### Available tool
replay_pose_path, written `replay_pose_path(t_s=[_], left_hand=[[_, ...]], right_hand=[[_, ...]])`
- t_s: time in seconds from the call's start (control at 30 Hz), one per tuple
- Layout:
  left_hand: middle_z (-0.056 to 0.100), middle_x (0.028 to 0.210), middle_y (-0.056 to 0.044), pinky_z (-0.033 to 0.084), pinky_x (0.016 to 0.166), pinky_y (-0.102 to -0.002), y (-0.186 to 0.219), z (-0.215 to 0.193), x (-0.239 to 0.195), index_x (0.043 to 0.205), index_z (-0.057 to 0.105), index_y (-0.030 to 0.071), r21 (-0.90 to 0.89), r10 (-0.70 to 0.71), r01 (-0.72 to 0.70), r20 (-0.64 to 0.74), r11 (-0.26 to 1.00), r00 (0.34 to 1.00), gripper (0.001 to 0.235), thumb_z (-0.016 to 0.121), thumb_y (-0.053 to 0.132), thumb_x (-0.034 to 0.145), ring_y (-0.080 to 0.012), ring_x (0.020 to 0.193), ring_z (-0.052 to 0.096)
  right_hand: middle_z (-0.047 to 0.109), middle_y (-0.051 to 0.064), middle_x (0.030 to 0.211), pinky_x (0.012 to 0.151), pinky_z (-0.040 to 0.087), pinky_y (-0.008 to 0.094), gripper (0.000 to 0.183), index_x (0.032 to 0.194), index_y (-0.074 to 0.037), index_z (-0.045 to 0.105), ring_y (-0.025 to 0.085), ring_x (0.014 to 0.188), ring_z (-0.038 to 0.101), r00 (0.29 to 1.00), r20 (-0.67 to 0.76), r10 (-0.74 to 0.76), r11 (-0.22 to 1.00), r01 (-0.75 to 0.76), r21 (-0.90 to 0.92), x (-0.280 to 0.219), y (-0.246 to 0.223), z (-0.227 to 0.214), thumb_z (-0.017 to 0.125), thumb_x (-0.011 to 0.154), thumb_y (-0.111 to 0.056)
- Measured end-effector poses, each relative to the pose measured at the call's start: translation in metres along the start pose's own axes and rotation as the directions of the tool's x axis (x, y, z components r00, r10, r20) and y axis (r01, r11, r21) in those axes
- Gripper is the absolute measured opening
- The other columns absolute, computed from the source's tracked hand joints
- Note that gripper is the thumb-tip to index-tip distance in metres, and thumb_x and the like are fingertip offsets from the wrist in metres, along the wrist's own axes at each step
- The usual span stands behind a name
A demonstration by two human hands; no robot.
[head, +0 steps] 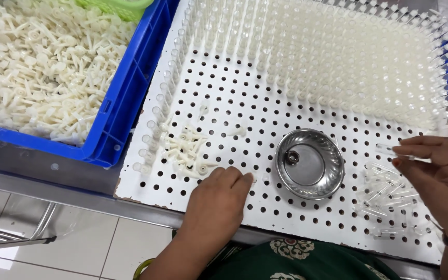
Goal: Assembling plastic droppers by inserting a small white component into a clear tube and then into a cap.
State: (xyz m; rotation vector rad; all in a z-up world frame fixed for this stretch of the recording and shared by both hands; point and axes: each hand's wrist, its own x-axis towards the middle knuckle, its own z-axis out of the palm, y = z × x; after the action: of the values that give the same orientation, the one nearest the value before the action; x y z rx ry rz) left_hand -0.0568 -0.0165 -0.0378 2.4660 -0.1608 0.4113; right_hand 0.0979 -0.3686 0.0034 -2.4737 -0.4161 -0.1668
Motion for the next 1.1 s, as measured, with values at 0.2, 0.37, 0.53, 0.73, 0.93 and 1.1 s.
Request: replay_pose_path(t_s=[0.2,0.37,0.53,0.73,0.93,1.1], left_hand=[[0.06,0.092,-0.011,0.052,0.068,-0.039,0.016,-0.02,0.009,0.109,0.069,-0.002,0.005,0.127,-0.127,-0.088,0.992,0.988,0.028,0.068,0.004,0.081,-0.027,0.084,0.059],[0.058,0.086,-0.009,0.052,0.065,-0.043,0.002,-0.007,0.013,0.082,0.063,0.006,-0.016,0.03,-0.03,0.006,0.999,1.0,0.01,0.069,0.007,0.075,-0.0293,0.084,0.061],[0.059,0.084,-0.008,0.052,0.065,-0.042,0.004,-0.015,0.013,0.085,0.065,0.007,-0.184,-0.054,0.045,-0.044,0.982,0.998,0.006,0.07,0.009,0.084,-0.0284,0.083,0.063],[0.066,0.086,-0.006,0.055,0.068,-0.041,-0.006,-0.017,0.013,0.09,0.069,0.009,-0.358,-0.132,0.098,-0.072,0.929,0.989,0.006,0.07,0.011,0.085,-0.0285,0.08,0.067],[0.065,0.082,-0.006,0.053,0.066,-0.043,-0.006,-0.023,0.018,0.085,0.066,0.01,-0.406,-0.153,0.138,-0.003,0.903,0.988,0.005,0.071,0.01,0.083,-0.0295,0.077,0.066],[0.066,0.08,-0.008,0.053,0.064,-0.043,-0.011,-0.025,0.019,0.084,0.065,0.007,-0.481,-0.2,0.177,0.003,0.859,0.98,0.01,0.075,0.009,0.083,-0.0299,0.075,0.067]], right_hand=[[0.075,0.01,0.11,0.082,0.06,0.029,0.017,0.11,0.0,0.072,0.014,0.097,0.073,0.996,0.009,0.091,0.996,-0.091,-0.008,-0.007,-0.088,0.011,0.075,0.094,-0.004],[0.075,0.007,0.098,0.072,0.058,0.031,0.021,0.106,-0.009,0.076,0.018,0.089,0.071,0.968,0.139,-0.207,0.96,0.229,-0.163,0.004,-0.12,0.031,0.079,0.084,-0.009],[0.075,0.003,0.097,0.08,0.053,0.036,0.025,0.108,-0.013,0.078,0.024,0.09,0.066,0.875,0.237,-0.421,0.812,0.48,-0.331,0.009,-0.122,0.051,0.078,0.084,-0.008],[0.075,0.003,0.094,0.082,0.053,0.037,0.024,0.106,-0.013,0.079,0.023,0.089,0.066,0.84,0.281,-0.464,0.757,0.54,-0.367,0.019,-0.135,0.049,0.078,0.082,-0.009],[0.075,0.004,0.098,0.081,0.051,0.036,0.021,0.106,-0.012,0.078,0.021,0.088,0.065,0.828,0.227,-0.513,0.783,0.56,-0.272,0.019,-0.149,0.056,0.078,0.085,-0.01],[0.075,0.004,0.094,0.078,0.052,0.037,0.024,0.103,-0.011,0.078,0.023,0.087,0.066,0.848,0.238,-0.475,0.792,0.529,-0.304,0.022,-0.155,0.06,0.079,0.079,-0.012]])
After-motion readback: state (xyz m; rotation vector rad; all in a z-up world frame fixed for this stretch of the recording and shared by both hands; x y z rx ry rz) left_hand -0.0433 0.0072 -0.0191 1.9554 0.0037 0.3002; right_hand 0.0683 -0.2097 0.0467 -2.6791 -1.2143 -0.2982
